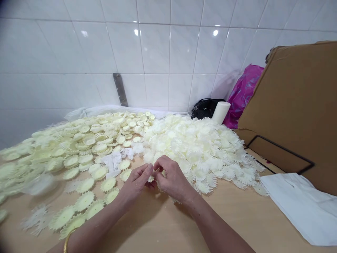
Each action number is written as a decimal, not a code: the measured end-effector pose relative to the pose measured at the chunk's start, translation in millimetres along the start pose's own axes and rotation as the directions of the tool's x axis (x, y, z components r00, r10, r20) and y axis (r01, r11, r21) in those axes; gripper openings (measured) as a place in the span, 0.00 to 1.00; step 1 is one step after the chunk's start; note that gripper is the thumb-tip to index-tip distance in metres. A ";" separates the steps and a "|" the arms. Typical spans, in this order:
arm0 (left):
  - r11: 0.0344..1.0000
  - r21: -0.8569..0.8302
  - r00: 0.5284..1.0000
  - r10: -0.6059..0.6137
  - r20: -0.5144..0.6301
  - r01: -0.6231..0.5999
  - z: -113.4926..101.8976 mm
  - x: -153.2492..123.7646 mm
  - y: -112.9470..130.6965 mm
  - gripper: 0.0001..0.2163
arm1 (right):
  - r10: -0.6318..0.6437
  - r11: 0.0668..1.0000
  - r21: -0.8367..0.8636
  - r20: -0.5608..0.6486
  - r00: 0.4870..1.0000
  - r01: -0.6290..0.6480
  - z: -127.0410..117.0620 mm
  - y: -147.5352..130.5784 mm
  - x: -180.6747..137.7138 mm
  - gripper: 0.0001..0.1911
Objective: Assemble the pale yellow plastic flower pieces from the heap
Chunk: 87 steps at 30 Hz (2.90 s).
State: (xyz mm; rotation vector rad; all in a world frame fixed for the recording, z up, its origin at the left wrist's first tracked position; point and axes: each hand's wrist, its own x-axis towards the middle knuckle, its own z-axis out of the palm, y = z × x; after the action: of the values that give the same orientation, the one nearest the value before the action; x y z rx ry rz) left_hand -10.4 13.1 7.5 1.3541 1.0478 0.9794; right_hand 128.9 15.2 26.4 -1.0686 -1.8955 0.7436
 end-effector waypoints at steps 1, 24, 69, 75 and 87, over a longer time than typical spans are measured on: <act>1.000 0.008 1.000 0.005 0.003 -0.005 -0.3 0.3 -0.5 0.18 | -0.003 1.000 0.002 -0.019 1.000 0.003 -0.2 0.6 0.3 0.06; 0.977 -0.210 0.984 -0.074 -0.160 0.039 2.7 1.1 1.8 0.10 | -0.170 0.936 -0.345 -0.615 0.770 -0.069 -16.4 22.2 8.6 0.10; 0.904 -0.418 0.968 -0.177 -0.179 0.087 -2.6 9.3 -11.9 0.06 | 0.130 0.991 0.075 -0.598 0.791 -0.107 -24.3 15.7 11.4 0.06; 0.904 -0.409 0.950 -0.225 -0.216 0.121 1.0 6.3 0.1 0.06 | 0.052 0.975 -0.164 -0.486 0.873 -0.150 -21.8 17.2 8.2 0.13; 0.993 -0.089 0.995 0.071 -0.076 -0.078 -0.6 0.1 2.0 0.06 | -0.100 0.983 -0.170 -0.137 0.985 0.076 -8.8 -4.8 -0.7 0.06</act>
State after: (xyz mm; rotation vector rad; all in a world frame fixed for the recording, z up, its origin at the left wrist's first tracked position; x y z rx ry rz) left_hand -10.9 13.4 9.5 1.2986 0.9998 1.1261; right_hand 134.8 13.3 34.3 -1.1006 -1.8897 0.4525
